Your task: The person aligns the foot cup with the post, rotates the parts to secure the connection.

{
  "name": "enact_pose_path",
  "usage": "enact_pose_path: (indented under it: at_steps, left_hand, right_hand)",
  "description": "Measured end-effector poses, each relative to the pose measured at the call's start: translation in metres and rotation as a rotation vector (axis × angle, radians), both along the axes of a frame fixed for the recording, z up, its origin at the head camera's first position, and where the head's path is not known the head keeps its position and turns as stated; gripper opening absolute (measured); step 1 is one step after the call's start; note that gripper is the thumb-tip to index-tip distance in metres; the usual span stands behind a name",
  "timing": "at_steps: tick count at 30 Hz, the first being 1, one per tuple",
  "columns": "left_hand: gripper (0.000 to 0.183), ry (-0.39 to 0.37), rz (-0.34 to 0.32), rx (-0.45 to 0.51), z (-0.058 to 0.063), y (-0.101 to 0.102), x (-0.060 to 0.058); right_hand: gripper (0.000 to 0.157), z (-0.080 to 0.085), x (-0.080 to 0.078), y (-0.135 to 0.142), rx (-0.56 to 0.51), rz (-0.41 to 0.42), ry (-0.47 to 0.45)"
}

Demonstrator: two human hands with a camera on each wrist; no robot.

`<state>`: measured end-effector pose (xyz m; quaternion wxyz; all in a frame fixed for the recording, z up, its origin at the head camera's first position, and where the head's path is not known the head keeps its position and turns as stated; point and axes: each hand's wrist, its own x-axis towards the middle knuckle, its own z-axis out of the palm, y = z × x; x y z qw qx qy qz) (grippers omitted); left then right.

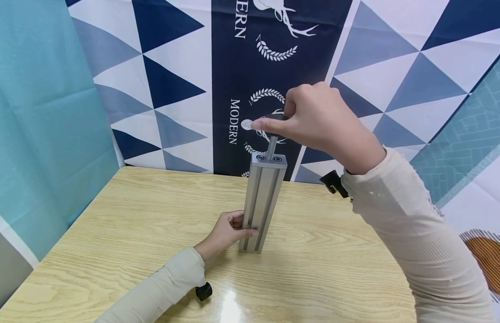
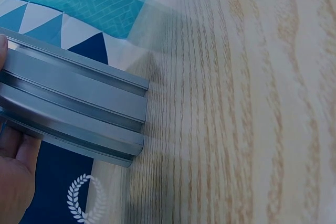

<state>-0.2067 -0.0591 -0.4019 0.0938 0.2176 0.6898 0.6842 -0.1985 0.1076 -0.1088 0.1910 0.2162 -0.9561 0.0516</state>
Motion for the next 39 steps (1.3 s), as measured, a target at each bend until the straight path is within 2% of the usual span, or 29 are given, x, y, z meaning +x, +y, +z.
enact_pose_path:
  at_steps: [9,14,16,19,21,24,27,31,35,39]
  left_hand:
    - [0.044,0.005,-0.002,0.008,-0.001,-0.001,0.0]
    - [0.043,-0.002,-0.003,0.003,-0.003,0.0,-0.001]
    - [0.043,-0.005,-0.003,0.005,-0.009,0.0,-0.005]
    - [0.044,0.0,0.002,0.01,-0.019,0.001,-0.011]
    - [0.045,0.002,0.005,0.014,-0.023,0.001,-0.014]
    - [0.046,0.002,0.01,0.01,-0.026,0.001,-0.015]
    - [0.047,0.001,0.01,0.007,-0.028,0.001,-0.015]
    - [0.048,0.011,0.004,0.01,-0.027,0.001,-0.014]
    - [0.049,0.016,0.001,0.008,-0.027,0.001,-0.014]
    - [0.049,0.01,0.008,0.004,-0.026,0.001,-0.014]
  right_hand:
    - [0.068,0.002,0.001,0.001,0.014,0.009,-0.014]
    - [0.063,0.011,0.005,0.008,0.045,0.041,-0.126]
    - [0.062,0.016,0.005,0.013,0.075,0.102,-0.194]
    - [0.052,0.021,0.001,0.021,0.131,0.261,-0.272]
    - [0.045,0.023,-0.002,0.024,0.162,0.373,-0.308]
    - [0.044,0.024,-0.005,0.027,0.193,0.483,-0.339]
    - [0.047,0.024,-0.007,0.029,0.21,0.539,-0.351]
    - [0.054,0.023,-0.009,0.03,0.241,0.584,-0.317]
    - [0.06,0.023,-0.01,0.031,0.271,0.59,-0.278]
    - [0.056,0.023,-0.012,0.03,0.265,0.587,-0.232]
